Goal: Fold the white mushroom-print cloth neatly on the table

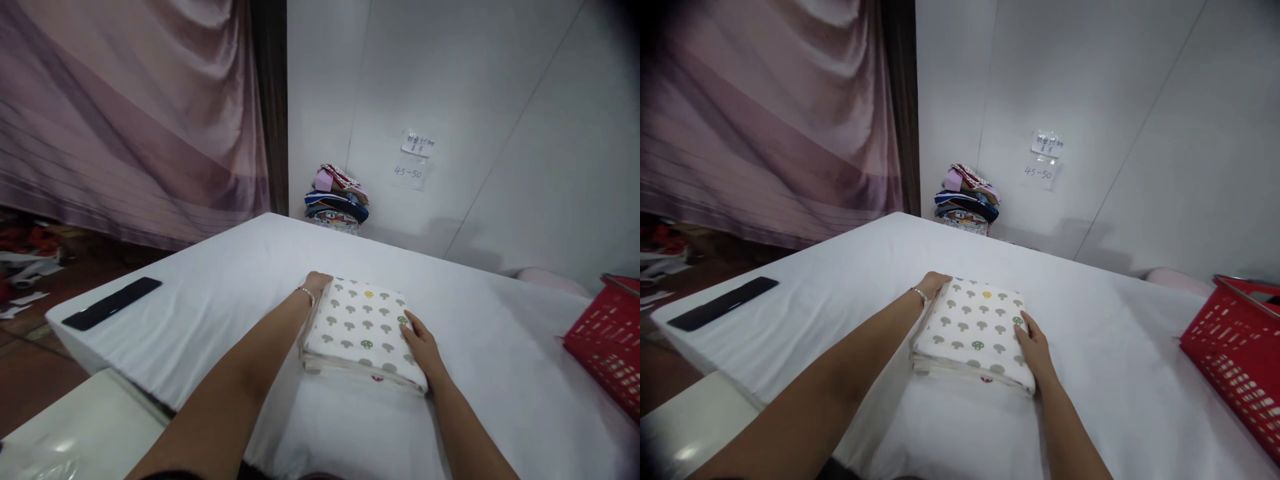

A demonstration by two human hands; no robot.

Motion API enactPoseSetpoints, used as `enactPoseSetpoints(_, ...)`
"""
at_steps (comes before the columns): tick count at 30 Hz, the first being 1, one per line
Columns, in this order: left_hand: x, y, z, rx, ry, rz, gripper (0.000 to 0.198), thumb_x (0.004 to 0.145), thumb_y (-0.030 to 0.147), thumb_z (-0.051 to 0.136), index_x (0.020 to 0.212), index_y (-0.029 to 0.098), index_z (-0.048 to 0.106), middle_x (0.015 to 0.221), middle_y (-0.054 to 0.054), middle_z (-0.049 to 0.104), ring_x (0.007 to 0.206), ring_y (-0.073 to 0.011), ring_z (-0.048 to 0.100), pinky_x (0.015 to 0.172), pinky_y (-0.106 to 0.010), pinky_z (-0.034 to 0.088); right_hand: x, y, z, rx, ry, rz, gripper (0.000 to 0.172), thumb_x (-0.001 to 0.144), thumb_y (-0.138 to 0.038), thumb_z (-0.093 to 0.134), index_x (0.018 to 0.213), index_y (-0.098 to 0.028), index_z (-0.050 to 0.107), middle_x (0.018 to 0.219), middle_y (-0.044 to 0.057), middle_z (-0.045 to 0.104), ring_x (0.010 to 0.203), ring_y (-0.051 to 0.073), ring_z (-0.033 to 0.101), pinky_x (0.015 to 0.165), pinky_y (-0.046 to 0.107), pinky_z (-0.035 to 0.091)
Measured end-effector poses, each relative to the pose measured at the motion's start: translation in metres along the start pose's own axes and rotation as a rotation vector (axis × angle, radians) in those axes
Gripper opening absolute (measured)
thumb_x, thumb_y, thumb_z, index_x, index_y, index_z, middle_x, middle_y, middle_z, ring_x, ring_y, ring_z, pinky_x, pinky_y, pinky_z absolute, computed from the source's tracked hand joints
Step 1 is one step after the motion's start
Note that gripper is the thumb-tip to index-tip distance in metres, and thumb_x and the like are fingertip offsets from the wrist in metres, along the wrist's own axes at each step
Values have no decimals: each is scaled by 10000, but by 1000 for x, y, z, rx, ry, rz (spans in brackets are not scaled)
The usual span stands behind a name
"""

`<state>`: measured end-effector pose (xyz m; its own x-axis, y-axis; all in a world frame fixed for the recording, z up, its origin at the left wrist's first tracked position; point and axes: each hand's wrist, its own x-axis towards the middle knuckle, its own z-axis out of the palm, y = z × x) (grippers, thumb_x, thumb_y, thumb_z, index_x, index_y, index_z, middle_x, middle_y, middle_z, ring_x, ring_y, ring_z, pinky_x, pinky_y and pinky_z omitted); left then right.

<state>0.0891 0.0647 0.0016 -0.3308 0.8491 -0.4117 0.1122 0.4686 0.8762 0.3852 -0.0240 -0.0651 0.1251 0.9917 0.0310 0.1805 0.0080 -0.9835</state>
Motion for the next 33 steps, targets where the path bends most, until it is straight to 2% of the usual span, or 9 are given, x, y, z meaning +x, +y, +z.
enactPoseSetpoints(4,-2,-2,0,-55,-73,-37,227,874,292,515,1020,126,568,969,-48,608,791,-126,600,688,-295,519,-1,-3,0,13,5,10,544,691,-398,645,1198,-217,563,1251,44,562,1177,245,489,1013,381,376)
enactPoseSetpoints(10,-6,-3,-7,-59,-55,-60,94,782,218,616,814,131,603,784,-40,662,743,-147,632,600,-206,481,-3,-5,0,-13,4,-9,531,696,-399,639,1188,-213,570,1246,49,566,1182,241,483,1018,382,365)
enactPoseSetpoints(13,-13,-2,-14,-48,-76,-54,118,760,257,633,754,144,597,683,-25,660,729,-159,637,591,-200,472,-2,-4,0,-18,-6,-10,538,699,-397,634,1198,-208,561,1248,53,564,1182,238,482,1020,383,360)
enactPoseSetpoints(17,-26,-6,-25,-39,-106,-27,195,753,310,635,754,119,596,701,-55,662,676,-159,624,604,-233,477,-3,-5,0,-12,1,-18,524,698,-393,637,1189,-223,568,1246,40,566,1187,235,478,1014,371,370)
enactPoseSetpoints(21,-39,-16,-35,-31,-107,20,307,702,371,681,809,100,584,745,-79,660,647,-150,618,613,-252,473,-5,-9,0,-21,19,-12,509,692,-392,641,1174,-237,585,1237,31,574,1185,241,481,1013,373,372)
enactPoseSetpoints(25,-48,-33,-38,-4,-72,96,310,681,376,692,818,124,574,718,-40,644,627,-131,598,576,-224,449,-5,-10,0,-41,18,-9,517,685,-393,646,1174,-233,586,1237,34,573,1183,241,482,1015,378,367)
enactPoseSetpoints(29,-54,-47,-37,59,2,183,250,630,339,722,719,150,586,668,-8,614,619,-122,556,542,-204,403,-4,-7,0,-45,12,-8,535,683,-399,644,1183,-222,578,1243,42,568,1184,235,480,1016,370,362)
enactPoseSetpoints(33,-57,-47,-34,275,74,313,239,637,375,695,627,157,598,637,-7,597,638,-138,537,563,-224,374,-1,-2,-1,-33,8,-26,534,690,-405,637,1185,-217,573,1243,43,569,1175,229,489,1022,376,353)
